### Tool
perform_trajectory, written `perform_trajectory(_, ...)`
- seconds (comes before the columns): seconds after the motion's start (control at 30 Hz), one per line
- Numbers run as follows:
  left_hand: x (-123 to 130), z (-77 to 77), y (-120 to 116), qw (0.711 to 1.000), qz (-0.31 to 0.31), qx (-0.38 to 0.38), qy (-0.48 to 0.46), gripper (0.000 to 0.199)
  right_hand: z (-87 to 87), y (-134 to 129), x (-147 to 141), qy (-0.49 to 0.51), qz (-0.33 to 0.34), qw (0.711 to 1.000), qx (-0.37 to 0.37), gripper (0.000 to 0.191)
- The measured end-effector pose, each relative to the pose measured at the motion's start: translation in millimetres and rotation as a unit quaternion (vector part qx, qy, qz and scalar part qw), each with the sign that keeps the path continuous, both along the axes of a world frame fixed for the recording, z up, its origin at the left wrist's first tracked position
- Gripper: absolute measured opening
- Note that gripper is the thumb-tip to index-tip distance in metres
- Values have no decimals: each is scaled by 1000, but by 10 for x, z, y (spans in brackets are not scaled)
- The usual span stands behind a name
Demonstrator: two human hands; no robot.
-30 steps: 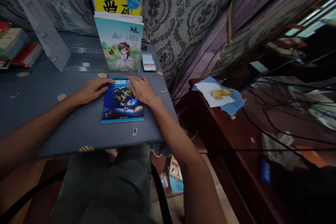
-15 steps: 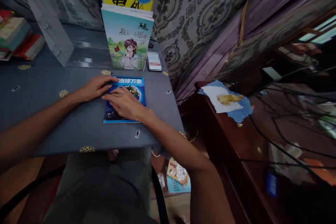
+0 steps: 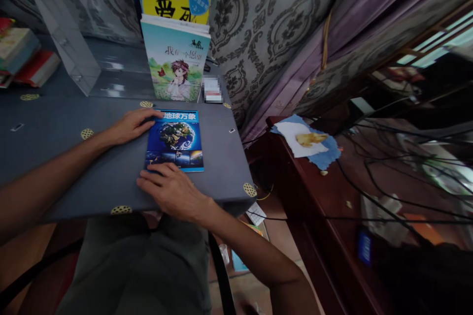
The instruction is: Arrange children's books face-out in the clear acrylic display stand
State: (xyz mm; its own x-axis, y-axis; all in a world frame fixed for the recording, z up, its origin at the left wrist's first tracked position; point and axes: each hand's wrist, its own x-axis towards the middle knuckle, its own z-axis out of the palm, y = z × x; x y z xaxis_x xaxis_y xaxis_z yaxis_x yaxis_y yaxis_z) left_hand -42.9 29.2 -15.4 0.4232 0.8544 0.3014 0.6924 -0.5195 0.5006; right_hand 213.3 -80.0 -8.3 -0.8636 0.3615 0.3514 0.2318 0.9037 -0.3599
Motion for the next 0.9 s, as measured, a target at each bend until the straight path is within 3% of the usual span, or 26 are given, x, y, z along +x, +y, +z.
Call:
perform_trajectory(0.17, -3, -4, 2, 1000, -6, -5, -2, 37, 3, 15, 113, 32, -16, 999, -3, 37)
perform_trajectory(0.57, 25, 52, -29, 1000, 2, -9, 6, 37, -19, 57, 789, 119, -135, 983, -46, 43)
perform_trajectory(0.77, 36, 28, -33, 1000, 2, -1, 5, 38, 91, 157, 802, 122, -159, 973, -113, 35)
perform_trajectory(0.9, 80, -2, -76, 999, 23, 21, 8, 39, 97, 392, 662, 73, -182, 977, -88, 30)
